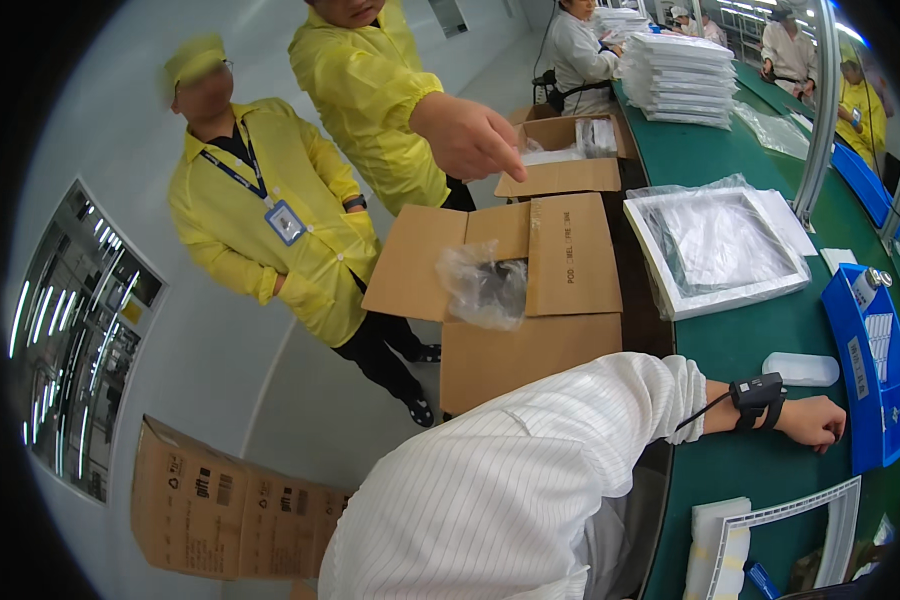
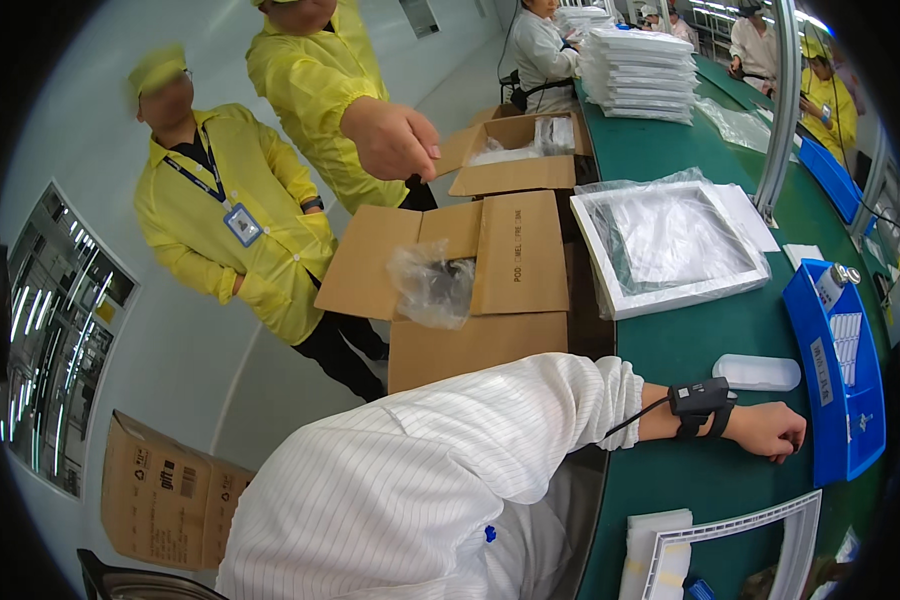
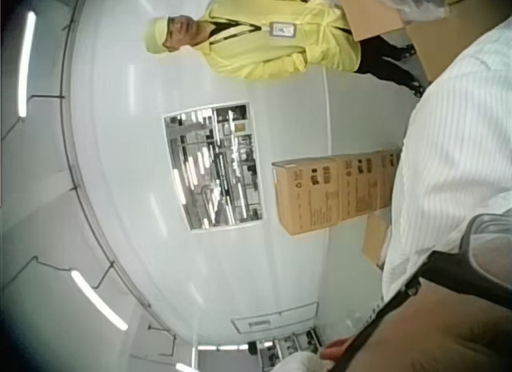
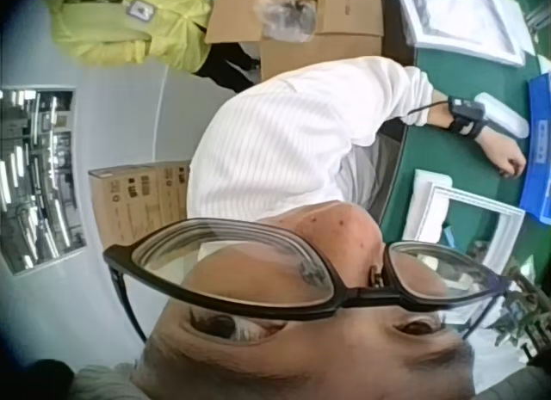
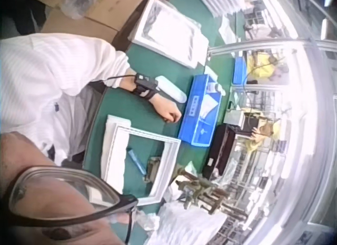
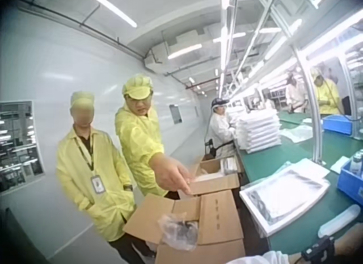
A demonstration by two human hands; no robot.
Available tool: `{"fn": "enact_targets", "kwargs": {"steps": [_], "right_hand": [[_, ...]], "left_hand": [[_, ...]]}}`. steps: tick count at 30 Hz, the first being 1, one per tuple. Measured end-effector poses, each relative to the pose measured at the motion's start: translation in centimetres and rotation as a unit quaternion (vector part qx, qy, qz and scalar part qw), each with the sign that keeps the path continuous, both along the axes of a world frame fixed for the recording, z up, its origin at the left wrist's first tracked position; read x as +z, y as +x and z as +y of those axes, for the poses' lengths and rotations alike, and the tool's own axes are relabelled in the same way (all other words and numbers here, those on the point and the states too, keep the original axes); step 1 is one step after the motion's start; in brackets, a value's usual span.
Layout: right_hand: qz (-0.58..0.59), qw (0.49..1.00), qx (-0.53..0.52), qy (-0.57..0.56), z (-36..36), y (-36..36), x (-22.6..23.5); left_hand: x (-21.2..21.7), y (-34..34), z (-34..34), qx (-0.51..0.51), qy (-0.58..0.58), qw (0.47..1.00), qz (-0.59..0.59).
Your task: Assembling a white plastic frame by using a manual press, applying adhesive from a bottle, and cleaning with a wipe before packing.
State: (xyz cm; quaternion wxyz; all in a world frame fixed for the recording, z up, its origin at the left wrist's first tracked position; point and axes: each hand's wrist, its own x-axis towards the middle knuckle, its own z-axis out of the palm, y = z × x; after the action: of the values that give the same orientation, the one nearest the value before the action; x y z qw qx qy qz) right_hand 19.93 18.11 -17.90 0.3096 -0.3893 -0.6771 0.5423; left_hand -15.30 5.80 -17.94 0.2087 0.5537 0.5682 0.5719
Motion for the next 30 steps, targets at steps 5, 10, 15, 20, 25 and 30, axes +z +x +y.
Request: {"fn": "enact_targets", "kwargs": {"steps": [5,10,15,20,25,30], "right_hand": [[-0.008,1.000,-0.006,0.005,-0.3,0.0,-0.3],[-0.019,1.000,-0.012,0.014,-0.5,0.3,-0.4],[-0.030,0.999,-0.016,0.024,-0.8,0.8,-0.4],[-0.040,0.999,-0.023,0.023,-0.7,0.9,-1.1],[-0.039,0.998,-0.043,0.037,-0.8,2.3,-0.7],[-0.052,0.996,-0.056,0.035,0.1,3.1,-0.8]], "left_hand": [[-0.2,-0.2,-0.1,0.011,0.003,1.000,-0.009],[-0.2,-0.3,-0.1,0.004,0.016,1.000,-0.018],[-0.5,-0.1,0.0,0.019,0.011,1.000,-0.006],[-0.8,-0.2,-0.5,0.026,-0.006,0.999,-0.023],[-0.3,0.1,0.3,0.018,0.015,0.999,-0.029],[-0.3,-0.3,0.4,0.028,0.030,0.999,-0.017]]}}
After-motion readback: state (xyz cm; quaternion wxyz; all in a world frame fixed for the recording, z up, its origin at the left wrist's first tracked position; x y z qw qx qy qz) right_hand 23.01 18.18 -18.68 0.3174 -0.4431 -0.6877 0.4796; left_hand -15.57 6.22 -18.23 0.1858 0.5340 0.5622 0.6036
